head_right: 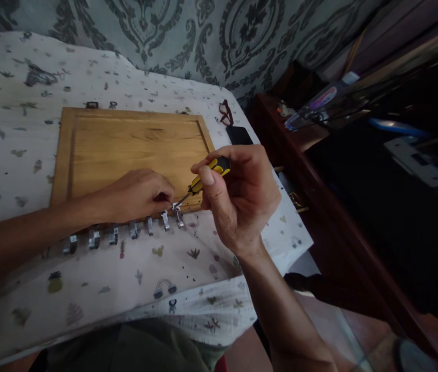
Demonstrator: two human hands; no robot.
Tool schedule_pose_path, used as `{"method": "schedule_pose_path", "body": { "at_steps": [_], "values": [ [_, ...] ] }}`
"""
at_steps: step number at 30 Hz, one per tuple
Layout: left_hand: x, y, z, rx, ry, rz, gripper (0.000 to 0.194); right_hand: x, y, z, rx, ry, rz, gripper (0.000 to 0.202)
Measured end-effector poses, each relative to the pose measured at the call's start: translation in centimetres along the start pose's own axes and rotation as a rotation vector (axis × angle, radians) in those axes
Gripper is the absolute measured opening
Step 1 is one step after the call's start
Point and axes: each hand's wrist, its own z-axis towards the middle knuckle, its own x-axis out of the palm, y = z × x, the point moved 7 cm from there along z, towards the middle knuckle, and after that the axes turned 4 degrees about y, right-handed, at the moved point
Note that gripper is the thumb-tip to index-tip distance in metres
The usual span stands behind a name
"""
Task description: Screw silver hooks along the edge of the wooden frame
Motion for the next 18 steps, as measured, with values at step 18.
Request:
{"method": "schedule_pose_path", "body": {
  "at_steps": [18],
  "values": [
    [-0.08,-0.16,-0.05,0.018,-0.01,0.025,0.016,0.03,0.3,0.55,-0.03,0.186,0.3,0.018]
  ]
}}
